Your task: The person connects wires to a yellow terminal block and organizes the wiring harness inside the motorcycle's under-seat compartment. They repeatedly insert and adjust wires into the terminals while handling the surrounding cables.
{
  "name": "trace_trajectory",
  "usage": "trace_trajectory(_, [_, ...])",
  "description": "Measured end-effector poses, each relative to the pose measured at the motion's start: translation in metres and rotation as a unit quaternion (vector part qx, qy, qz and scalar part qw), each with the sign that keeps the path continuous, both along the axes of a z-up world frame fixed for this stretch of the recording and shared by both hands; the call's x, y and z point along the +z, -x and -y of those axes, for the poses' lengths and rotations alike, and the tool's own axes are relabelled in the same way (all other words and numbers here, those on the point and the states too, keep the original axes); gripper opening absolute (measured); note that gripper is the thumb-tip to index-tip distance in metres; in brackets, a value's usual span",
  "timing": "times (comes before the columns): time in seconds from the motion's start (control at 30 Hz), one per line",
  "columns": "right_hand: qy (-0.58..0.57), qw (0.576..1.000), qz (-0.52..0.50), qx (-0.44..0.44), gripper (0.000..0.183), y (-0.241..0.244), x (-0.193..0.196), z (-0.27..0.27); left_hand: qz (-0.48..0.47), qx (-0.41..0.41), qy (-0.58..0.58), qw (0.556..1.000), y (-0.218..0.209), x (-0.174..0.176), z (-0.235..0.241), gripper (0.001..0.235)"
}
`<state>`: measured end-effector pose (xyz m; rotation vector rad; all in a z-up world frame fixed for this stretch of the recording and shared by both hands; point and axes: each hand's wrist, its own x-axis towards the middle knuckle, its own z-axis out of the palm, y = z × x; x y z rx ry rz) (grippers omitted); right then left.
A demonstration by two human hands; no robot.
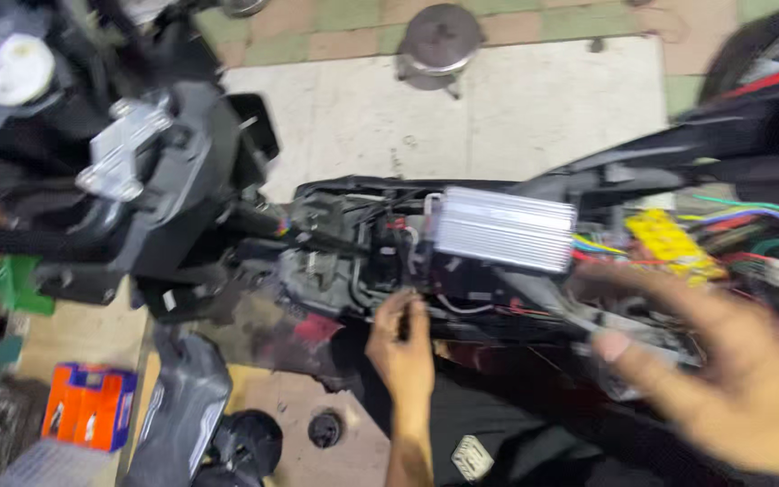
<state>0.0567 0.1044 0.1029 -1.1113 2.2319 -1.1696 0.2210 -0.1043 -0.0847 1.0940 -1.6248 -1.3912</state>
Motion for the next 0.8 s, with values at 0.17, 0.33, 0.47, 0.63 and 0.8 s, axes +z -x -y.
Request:
trace_trajectory(0.17, [-0.035, 0.96, 0.265, 0.08, 0.041, -0.07, -0.082, 0.106, 0.099, 0.031, 0.09, 0.99, -0.069, -0.12, 0.138, 0.018])
trace_trajectory(0.33, [-0.088, 0.901, 0.414, 0.096, 0.042, -0.103, -0.155, 0.165, 0.29, -0.003, 0.109, 0.951, -0.062, -0.211, 0.236, 0.026])
trace_trajectory(0.47, [-0.107, 0.882, 0.455, 0.061, 0.042, -0.108, -0.195, 0.177, 0.304, -0.063, 0.233, 0.922, -0.054, -0.244, 0.261, 0.033])
trace_trajectory(0.63, [-0.13, 0.899, 0.411, 0.078, 0.035, -0.101, -0.219, 0.188, 0.359, -0.117, 0.286, 0.881, -0.053, -0.252, 0.263, 0.039])
trace_trajectory(0.8, [-0.117, 0.89, 0.435, 0.069, 0.036, -0.1, -0.227, 0.205, 0.415, -0.174, 0.336, 0.828, -0.05, -0.24, 0.27, 0.038])
